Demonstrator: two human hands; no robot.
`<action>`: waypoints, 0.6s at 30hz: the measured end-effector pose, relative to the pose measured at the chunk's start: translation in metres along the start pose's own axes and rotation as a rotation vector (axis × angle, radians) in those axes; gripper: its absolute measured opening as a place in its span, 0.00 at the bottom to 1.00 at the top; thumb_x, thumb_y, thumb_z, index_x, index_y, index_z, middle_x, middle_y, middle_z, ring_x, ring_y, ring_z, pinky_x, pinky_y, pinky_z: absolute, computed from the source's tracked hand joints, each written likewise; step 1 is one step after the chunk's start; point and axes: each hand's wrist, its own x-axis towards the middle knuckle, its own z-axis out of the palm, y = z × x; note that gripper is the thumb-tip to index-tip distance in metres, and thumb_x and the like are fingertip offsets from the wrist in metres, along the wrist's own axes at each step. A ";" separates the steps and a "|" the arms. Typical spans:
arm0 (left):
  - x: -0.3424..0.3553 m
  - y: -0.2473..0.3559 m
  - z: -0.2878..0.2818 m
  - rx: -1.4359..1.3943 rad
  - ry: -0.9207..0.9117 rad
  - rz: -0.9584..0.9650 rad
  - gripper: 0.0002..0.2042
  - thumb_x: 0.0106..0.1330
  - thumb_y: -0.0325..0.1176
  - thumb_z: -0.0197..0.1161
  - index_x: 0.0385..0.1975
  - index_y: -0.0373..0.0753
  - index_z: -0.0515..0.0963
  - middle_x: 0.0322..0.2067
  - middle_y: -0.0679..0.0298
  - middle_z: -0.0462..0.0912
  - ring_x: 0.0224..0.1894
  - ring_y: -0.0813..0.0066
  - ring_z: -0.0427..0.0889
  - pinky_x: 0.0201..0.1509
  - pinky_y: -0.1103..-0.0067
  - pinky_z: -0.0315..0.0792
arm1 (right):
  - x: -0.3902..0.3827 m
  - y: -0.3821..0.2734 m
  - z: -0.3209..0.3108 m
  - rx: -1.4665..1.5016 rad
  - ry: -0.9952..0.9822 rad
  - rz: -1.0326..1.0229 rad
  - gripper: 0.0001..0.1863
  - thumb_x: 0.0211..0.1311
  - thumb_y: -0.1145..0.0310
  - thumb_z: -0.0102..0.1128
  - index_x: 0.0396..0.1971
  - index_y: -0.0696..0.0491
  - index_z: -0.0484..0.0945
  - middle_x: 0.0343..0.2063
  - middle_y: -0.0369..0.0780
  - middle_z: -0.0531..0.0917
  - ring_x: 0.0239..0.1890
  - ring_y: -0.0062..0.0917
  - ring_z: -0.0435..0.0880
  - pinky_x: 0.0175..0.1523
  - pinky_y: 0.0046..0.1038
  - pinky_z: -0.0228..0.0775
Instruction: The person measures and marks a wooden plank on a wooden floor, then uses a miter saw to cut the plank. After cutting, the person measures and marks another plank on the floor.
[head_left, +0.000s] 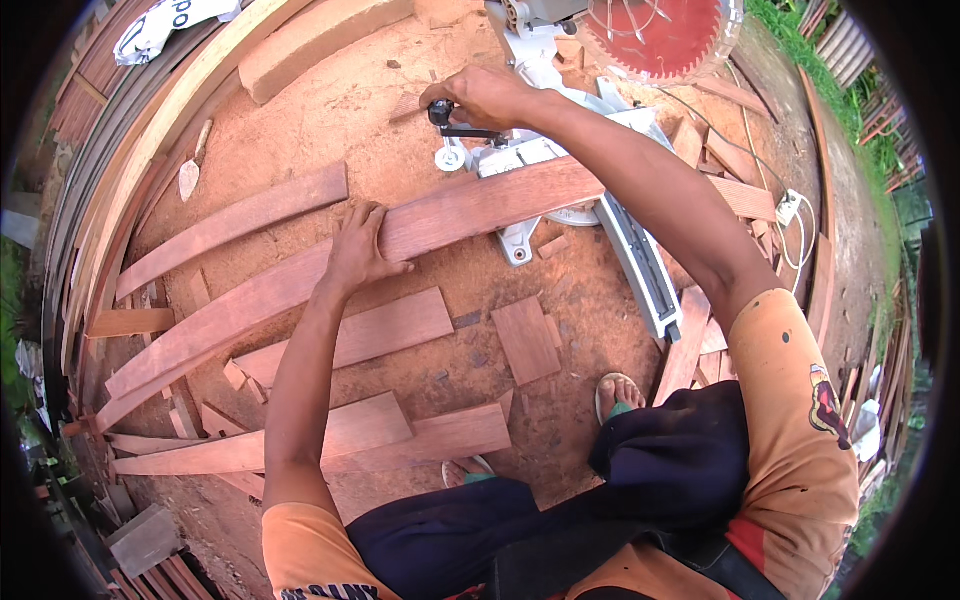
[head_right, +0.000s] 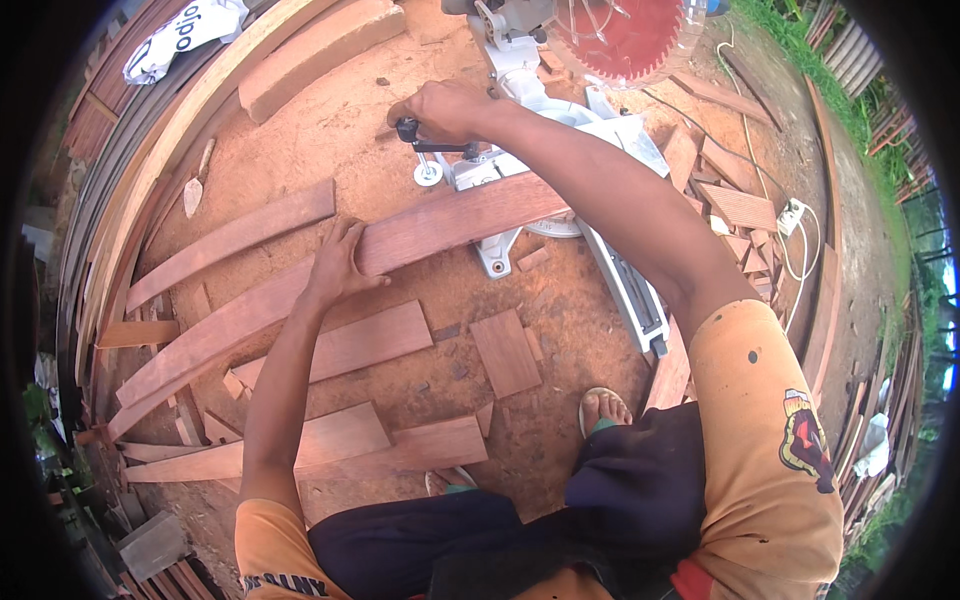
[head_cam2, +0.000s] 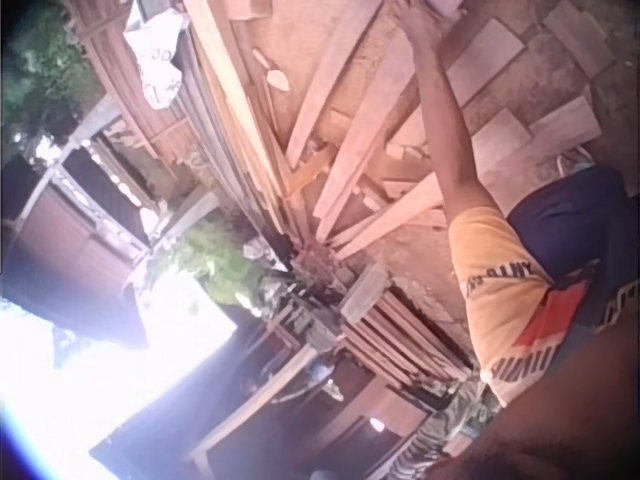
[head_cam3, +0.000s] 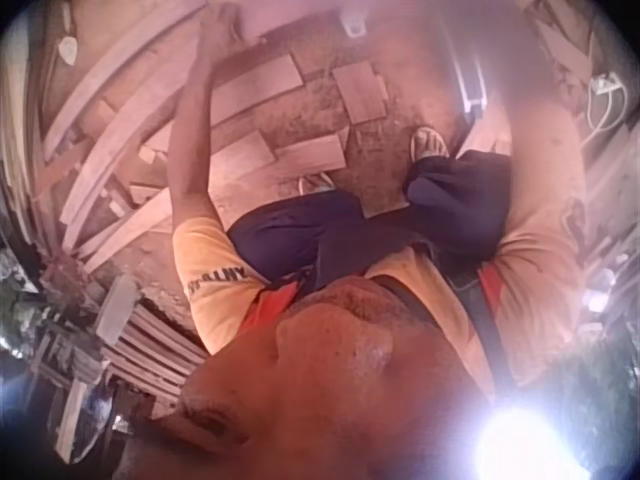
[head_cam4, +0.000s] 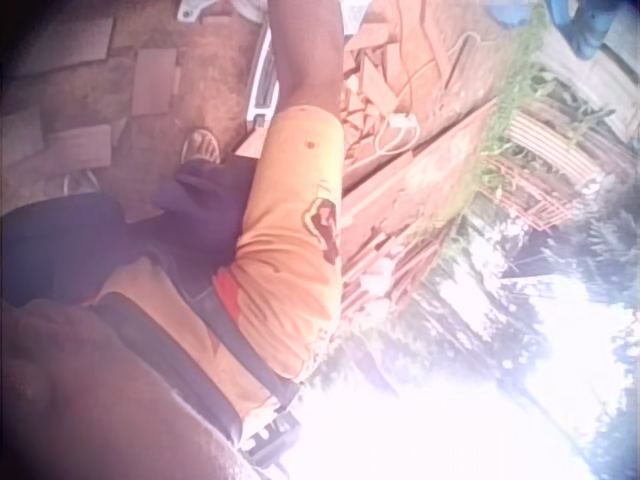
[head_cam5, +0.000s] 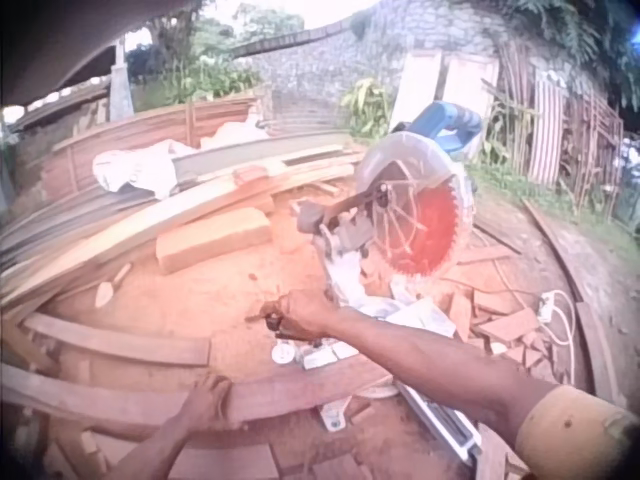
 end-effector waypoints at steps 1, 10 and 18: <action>0.003 0.000 -0.001 0.018 -0.001 0.011 0.55 0.38 0.54 0.85 0.67 0.30 0.70 0.65 0.49 0.71 0.70 0.48 0.68 0.75 0.57 0.62 | -0.001 0.004 0.002 0.003 0.009 -0.030 0.25 0.63 0.69 0.67 0.61 0.39 0.80 0.37 0.45 0.89 0.44 0.44 0.88 0.52 0.45 0.79; 0.143 0.053 -0.009 -0.899 0.062 -0.037 0.36 0.58 0.45 0.80 0.62 0.32 0.74 0.59 0.51 0.81 0.63 0.61 0.79 0.66 0.67 0.72 | -0.001 -0.005 -0.006 0.020 -0.020 -0.054 0.24 0.63 0.68 0.67 0.60 0.38 0.80 0.38 0.44 0.90 0.44 0.42 0.88 0.52 0.45 0.79; 0.163 0.063 0.023 -1.407 0.093 0.007 0.17 0.64 0.37 0.77 0.49 0.37 0.84 0.40 0.66 0.88 0.43 0.75 0.83 0.53 0.74 0.75 | -0.067 0.035 0.045 0.492 0.111 0.449 0.37 0.63 0.48 0.71 0.63 0.59 0.76 0.41 0.49 0.88 0.49 0.38 0.88 0.54 0.36 0.79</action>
